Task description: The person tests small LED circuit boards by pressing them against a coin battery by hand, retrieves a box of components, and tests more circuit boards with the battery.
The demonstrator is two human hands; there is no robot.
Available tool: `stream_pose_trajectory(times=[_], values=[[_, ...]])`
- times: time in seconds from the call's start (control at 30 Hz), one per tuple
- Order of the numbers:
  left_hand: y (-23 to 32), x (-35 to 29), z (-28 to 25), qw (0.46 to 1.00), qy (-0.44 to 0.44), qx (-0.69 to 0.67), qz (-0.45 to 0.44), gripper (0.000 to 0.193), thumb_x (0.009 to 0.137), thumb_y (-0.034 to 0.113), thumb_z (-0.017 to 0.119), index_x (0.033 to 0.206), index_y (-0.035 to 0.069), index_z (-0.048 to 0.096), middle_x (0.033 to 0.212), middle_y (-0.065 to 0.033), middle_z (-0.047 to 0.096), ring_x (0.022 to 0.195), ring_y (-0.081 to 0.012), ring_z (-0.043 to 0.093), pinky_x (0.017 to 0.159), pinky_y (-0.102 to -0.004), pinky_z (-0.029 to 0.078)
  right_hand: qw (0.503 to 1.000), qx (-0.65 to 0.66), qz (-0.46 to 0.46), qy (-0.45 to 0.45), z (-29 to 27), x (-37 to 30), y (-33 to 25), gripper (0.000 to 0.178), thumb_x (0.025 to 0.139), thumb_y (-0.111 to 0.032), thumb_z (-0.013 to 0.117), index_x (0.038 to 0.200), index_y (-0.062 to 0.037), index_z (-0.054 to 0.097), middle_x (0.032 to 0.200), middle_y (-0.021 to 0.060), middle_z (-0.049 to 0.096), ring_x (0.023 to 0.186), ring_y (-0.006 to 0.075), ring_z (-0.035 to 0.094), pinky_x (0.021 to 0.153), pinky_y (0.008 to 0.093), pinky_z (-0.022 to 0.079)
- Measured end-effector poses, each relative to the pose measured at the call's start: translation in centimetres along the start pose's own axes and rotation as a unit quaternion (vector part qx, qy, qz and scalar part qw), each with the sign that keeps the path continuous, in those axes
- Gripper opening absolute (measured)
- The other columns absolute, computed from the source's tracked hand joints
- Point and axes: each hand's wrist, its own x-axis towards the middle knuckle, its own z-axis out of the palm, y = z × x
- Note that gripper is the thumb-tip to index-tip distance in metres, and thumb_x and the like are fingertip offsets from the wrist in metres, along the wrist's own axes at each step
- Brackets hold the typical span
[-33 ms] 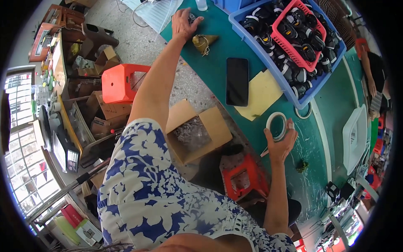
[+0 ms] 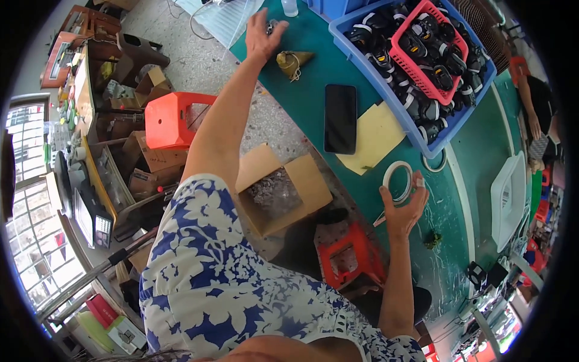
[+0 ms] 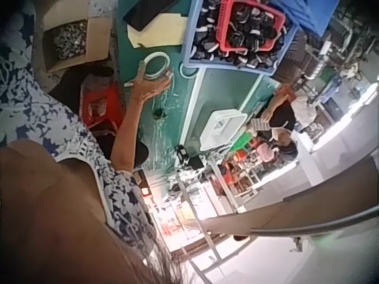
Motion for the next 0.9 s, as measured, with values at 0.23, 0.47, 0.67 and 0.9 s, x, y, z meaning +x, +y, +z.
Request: stream_pose_trajectory(times=[0.23,0.47,0.67,0.9], values=[[-3.7,-0.6,-2.7,0.916,0.139,-0.298,-0.23,0.057,0.102,0.043,0.056,0.13,-0.006,0.058,0.12,-0.0166,0.064,0.108,-0.0262,0.062,0.098,-0.036,0.05,0.957,0.274,-0.048,-0.079,0.4,12.2,-14.2,0.079,0.073,-0.023,0.089,0.14,0.0002,0.053,0.132,0.0163,0.06,0.118,0.0253,0.059,0.095,0.037,0.047],[-4.8,0.2,-2.5,0.864,0.216,-0.389,-0.237,0.057,0.106,0.042,0.047,0.132,-0.007,0.055,0.104,-0.0136,0.067,0.098,-0.0224,0.065,0.092,-0.0338,0.054,0.976,0.062,-0.192,-0.082,17.1,26.5,-24.4,0.094,0.065,-0.061,0.084,0.129,0.0038,0.06,0.126,0.0216,0.065,0.121,0.0354,0.059,0.099,0.0447,0.05],[-2.9,0.0,-3.4,0.913,0.143,-0.314,-0.219,0.062,0.108,0.047,0.043,0.132,-0.009,0.053,0.1,-0.0193,0.07,0.085,-0.0231,0.072,0.083,-0.0331,0.059,0.985,0.033,-0.159,-0.051,24.4,30.2,-25.7,0.095,0.06,-0.065,0.084,0.123,0.0035,0.063,0.122,0.0203,0.066,0.115,0.0348,0.06,0.096,0.0459,0.051],[-3.2,0.1,-3.3,0.893,0.153,-0.353,-0.233,0.063,0.107,0.047,0.046,0.135,-0.01,0.048,0.103,-0.0204,0.069,0.085,-0.0217,0.072,0.076,-0.0321,0.06,0.992,-0.001,-0.1,-0.079,27.0,31.4,-27.6,0.092,0.061,-0.065,0.084,0.118,0.0051,0.065,0.118,0.0214,0.068,0.112,0.0364,0.063,0.095,0.0468,0.052]])
